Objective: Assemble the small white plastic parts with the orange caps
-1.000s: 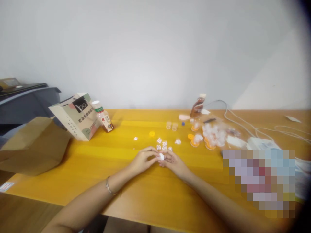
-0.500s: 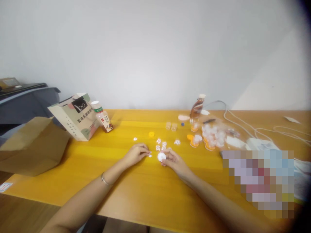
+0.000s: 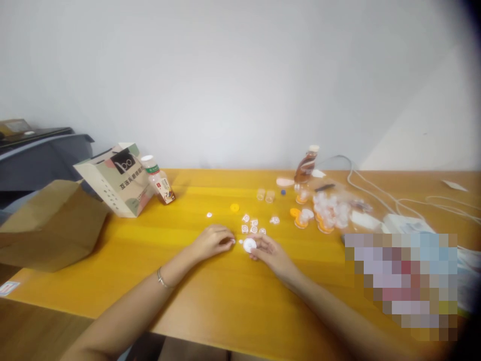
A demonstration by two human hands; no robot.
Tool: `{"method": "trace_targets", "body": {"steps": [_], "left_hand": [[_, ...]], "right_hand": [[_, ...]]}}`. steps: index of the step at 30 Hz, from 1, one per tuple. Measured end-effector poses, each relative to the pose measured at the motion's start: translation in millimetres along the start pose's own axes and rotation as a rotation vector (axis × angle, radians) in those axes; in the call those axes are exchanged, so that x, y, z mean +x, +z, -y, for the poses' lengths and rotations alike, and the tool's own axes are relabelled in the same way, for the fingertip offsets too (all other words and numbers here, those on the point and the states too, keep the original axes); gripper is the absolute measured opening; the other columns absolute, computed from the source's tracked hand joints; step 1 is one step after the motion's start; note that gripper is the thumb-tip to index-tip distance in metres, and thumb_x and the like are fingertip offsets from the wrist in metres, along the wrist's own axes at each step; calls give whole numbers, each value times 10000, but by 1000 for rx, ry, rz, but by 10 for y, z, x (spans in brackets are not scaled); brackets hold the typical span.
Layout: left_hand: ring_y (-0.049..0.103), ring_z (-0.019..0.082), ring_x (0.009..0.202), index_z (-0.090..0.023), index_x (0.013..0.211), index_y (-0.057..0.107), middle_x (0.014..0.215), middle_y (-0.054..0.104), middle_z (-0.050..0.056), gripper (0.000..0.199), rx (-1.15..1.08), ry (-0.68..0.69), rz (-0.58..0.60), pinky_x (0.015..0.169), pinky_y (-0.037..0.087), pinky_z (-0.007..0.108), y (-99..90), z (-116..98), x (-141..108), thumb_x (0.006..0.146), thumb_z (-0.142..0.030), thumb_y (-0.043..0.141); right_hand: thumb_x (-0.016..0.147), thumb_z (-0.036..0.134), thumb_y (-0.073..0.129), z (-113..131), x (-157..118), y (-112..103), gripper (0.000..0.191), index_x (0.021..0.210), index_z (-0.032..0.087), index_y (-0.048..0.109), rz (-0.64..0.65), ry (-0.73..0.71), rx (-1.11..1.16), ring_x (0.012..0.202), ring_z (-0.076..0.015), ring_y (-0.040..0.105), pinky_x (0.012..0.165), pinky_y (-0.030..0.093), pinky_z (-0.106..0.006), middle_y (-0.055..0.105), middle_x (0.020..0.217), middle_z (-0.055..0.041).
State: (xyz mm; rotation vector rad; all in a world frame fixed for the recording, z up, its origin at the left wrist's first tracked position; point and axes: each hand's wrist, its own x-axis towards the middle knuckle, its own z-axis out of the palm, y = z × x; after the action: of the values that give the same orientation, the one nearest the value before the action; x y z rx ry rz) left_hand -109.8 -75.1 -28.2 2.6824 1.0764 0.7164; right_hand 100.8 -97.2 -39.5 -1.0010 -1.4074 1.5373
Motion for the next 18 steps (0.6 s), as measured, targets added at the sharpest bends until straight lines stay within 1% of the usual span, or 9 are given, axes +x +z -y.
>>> {"method": "trace_targets", "body": {"steps": [3, 5, 8, 12, 18], "left_hand": [[574, 106, 743, -165, 880, 592, 821, 639, 34, 169, -101, 14, -83, 704, 427, 213, -26, -128, 14, 808, -248, 464], [577, 109, 772, -164, 903, 586, 844, 644, 40, 172, -131, 70, -123, 725, 417, 224, -39, -208, 29, 811, -256, 474], [573, 111, 823, -177, 915, 585, 872, 649, 35, 164, -84, 151, -123, 755, 382, 241, -43, -279, 45, 816, -256, 481], [569, 100, 829, -210, 907, 596, 885, 651, 13, 156, 3, 175, -102, 763, 339, 248, -43, -282, 45, 823, -274, 482], [566, 104, 848, -210, 882, 614, 889, 655, 15, 148, -11, 198, -121, 772, 326, 246, -35, -247, 31, 814, -276, 500]], "right_hand": [[673, 244, 595, 1, -23, 23, 262, 923, 201, 528, 39, -3, -7, 633, -117, 563, 641, 455, -286, 606, 744, 5], [683, 243, 590, -3, -40, 39, 289, 954, 211, 495, 65, -6, 7, 627, -113, 560, 630, 446, -275, 596, 721, 16], [689, 252, 600, -3, -61, 60, 330, 955, 243, 405, 87, -5, 57, 592, -102, 558, 610, 431, -257, 577, 659, 53], [676, 316, 621, 10, -71, 76, 314, 837, 248, 359, 118, -6, 88, 587, -104, 560, 607, 431, -262, 577, 661, 58], [696, 345, 609, -6, -57, 67, 232, 801, 216, 448, 157, -67, 53, 600, -104, 543, 604, 423, -265, 564, 686, 33]]}}
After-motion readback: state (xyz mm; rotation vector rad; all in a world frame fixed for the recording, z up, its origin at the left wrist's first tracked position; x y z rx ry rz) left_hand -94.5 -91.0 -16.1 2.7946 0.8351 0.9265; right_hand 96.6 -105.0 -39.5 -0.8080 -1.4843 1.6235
